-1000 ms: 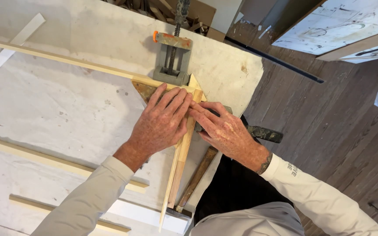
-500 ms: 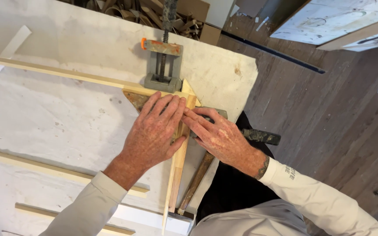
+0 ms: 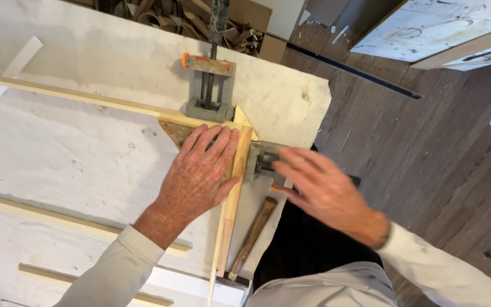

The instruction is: The person applies wood glue to the edges of thin wooden strips, aligns them at a right angle using a metal square, and secures the joint with clamps. They then hammer a small metal pin into the corner to reinforce the joint and remove excess glue with a utility knife.

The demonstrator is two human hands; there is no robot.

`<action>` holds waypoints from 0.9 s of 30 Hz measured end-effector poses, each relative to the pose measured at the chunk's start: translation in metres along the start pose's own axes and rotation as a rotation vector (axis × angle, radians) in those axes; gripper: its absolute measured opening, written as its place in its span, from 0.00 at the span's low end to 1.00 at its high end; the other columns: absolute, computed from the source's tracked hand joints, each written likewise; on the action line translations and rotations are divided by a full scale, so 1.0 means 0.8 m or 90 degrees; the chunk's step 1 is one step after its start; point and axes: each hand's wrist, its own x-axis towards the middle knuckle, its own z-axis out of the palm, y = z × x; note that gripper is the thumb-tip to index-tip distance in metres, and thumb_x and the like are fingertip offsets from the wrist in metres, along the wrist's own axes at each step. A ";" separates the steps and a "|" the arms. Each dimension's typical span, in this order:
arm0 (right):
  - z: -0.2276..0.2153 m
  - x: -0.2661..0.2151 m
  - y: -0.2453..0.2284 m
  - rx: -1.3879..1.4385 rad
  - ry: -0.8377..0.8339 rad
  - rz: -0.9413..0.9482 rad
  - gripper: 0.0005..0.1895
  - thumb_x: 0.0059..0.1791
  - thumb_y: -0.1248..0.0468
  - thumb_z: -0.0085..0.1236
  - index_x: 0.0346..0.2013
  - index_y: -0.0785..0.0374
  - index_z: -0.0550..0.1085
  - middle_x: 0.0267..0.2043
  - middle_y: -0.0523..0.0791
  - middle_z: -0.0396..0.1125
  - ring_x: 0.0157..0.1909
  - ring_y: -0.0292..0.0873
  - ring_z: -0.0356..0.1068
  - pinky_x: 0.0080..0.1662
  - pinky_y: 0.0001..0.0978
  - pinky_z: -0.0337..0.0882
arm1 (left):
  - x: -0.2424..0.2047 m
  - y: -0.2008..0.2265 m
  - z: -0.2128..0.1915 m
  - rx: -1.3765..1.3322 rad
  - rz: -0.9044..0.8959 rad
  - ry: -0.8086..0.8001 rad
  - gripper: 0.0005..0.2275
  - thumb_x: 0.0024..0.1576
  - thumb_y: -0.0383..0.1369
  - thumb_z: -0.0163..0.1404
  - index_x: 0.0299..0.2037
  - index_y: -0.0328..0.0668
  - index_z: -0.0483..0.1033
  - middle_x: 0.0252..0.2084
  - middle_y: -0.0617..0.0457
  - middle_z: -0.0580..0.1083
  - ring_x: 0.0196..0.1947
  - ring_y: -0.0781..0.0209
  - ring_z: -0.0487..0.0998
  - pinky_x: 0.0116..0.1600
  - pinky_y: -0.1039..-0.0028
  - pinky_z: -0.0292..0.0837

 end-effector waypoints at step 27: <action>-0.028 -0.048 0.097 1.047 -0.374 0.948 0.25 0.58 0.55 0.40 0.24 0.72 0.69 0.11 0.34 0.41 0.09 0.27 0.38 0.07 0.14 0.42 | 0.002 -0.001 0.003 0.000 -0.014 -0.008 0.35 0.45 0.44 0.59 0.60 0.29 0.63 0.55 0.42 0.63 0.63 0.48 0.61 0.72 0.56 0.50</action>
